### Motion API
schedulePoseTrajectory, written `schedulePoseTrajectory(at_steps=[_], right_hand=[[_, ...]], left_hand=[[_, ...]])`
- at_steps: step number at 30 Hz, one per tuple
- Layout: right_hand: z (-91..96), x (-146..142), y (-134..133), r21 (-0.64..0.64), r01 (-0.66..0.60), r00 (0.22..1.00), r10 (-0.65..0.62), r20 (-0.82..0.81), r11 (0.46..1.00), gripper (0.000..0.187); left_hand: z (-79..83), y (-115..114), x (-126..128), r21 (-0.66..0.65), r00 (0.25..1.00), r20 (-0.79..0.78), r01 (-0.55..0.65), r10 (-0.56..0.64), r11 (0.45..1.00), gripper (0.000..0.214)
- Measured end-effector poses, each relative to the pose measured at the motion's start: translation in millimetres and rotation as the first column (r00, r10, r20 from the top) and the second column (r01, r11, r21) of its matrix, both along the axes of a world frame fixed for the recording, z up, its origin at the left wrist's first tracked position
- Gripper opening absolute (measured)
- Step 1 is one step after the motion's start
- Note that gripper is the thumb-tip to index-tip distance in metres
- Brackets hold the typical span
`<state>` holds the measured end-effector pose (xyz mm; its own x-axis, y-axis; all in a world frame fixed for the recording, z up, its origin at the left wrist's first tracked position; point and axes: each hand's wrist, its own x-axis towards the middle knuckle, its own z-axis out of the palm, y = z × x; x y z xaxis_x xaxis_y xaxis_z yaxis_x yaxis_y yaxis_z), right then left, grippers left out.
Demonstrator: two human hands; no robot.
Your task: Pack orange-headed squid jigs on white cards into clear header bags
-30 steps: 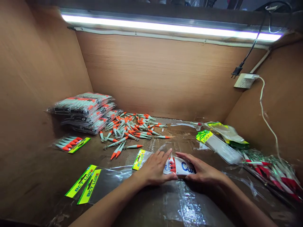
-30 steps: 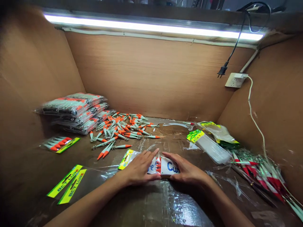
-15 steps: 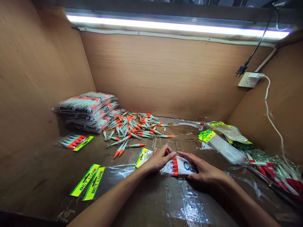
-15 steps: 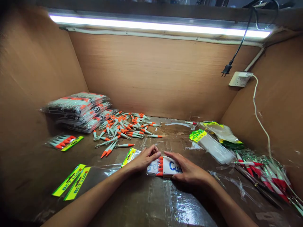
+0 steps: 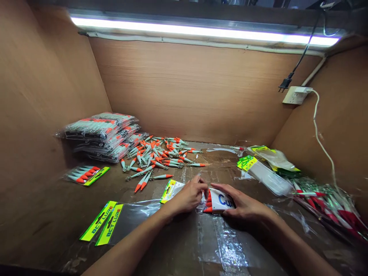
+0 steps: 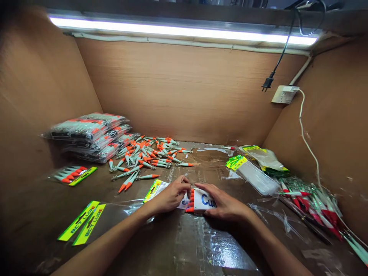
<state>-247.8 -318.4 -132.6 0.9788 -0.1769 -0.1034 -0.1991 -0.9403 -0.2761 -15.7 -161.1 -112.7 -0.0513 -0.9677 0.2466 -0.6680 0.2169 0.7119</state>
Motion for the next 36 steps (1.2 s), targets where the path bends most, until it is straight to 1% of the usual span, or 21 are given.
schedulePoseTrajectory(at_steps=[3,6,7,10,11,14,15,17,20,21,23,25,26,29,32,36], right_hand=[[5.1,2,3,0.018,0.000,1.000,0.000,-0.001,1.000,0.100],[6.5,2,3,0.041,-0.013,1.000,0.013,0.014,0.999,0.101],[6.0,2,3,0.044,-0.014,1.000,0.014,0.021,0.999,0.101],[5.0,2,5,0.035,0.002,1.000,-0.003,0.031,0.999,0.100],[5.7,3,7,0.026,0.009,0.999,-0.010,0.033,1.000,0.100],[11.8,3,15,-0.033,0.016,0.998,-0.014,0.055,0.999,0.099],[14.4,4,18,-0.061,0.006,0.998,-0.002,0.069,0.998,0.097],[18.2,5,24,-0.111,-0.026,0.996,0.036,0.085,0.993,0.085],[17.5,6,26,-0.118,-0.060,0.996,0.068,0.062,0.991,0.066],[15.7,6,26,-0.103,-0.054,0.997,0.059,0.052,0.993,0.064],[11.0,6,22,-0.067,-0.024,0.999,0.027,0.041,0.997,0.063],[6.7,6,18,-0.042,0.001,1.000,0.000,0.031,0.999,0.065],[5.0,5,16,-0.038,0.005,1.000,-0.004,0.026,0.999,0.067],[2.1,5,9,-0.038,0.004,1.000,-0.004,0.012,0.999,0.074],[1.9,4,4,-0.044,0.004,1.000,-0.003,0.008,0.999,0.079],[4.7,4,5,-0.109,0.010,1.000,-0.008,0.024,0.994,0.081]], left_hand=[[0.1,-4,4,0.060,0.989,-0.147,0.014,-0.005,0.998,0.023],[0.6,-3,7,0.097,0.985,-0.170,0.036,-0.019,0.995,0.023],[0.8,0,8,0.110,0.983,-0.179,0.052,-0.032,0.993,0.028],[-0.4,9,11,0.135,0.975,-0.202,0.118,-0.089,0.984,0.057],[-1.7,12,11,0.141,0.971,-0.215,0.139,-0.107,0.980,0.063],[-8.3,17,13,0.165,0.963,-0.243,0.159,-0.116,0.973,0.065],[-10.8,18,12,0.171,0.964,-0.243,0.154,-0.110,0.973,0.066],[-13.8,17,10,0.174,0.966,-0.240,0.141,-0.097,0.975,0.070],[-9.9,15,8,0.179,0.968,-0.244,0.099,-0.053,0.979,0.071],[-6.5,16,9,0.180,0.978,-0.206,0.066,-0.028,0.981,0.070],[1.1,18,13,0.173,0.999,-0.044,-0.005,0.013,0.985,0.065],[6.5,22,21,0.183,0.994,0.112,-0.012,-0.009,0.983,0.064],[7.5,24,26,0.211,0.987,0.154,0.008,-0.042,0.977,0.069],[4.7,29,36,0.274,0.966,0.234,0.048,-0.115,0.961,0.077],[-1.5,30,38,0.266,0.950,0.298,0.017,-0.099,0.964,0.078],[-5.5,31,33,0.281,0.932,0.354,-0.021,-0.083,0.960,0.084]])
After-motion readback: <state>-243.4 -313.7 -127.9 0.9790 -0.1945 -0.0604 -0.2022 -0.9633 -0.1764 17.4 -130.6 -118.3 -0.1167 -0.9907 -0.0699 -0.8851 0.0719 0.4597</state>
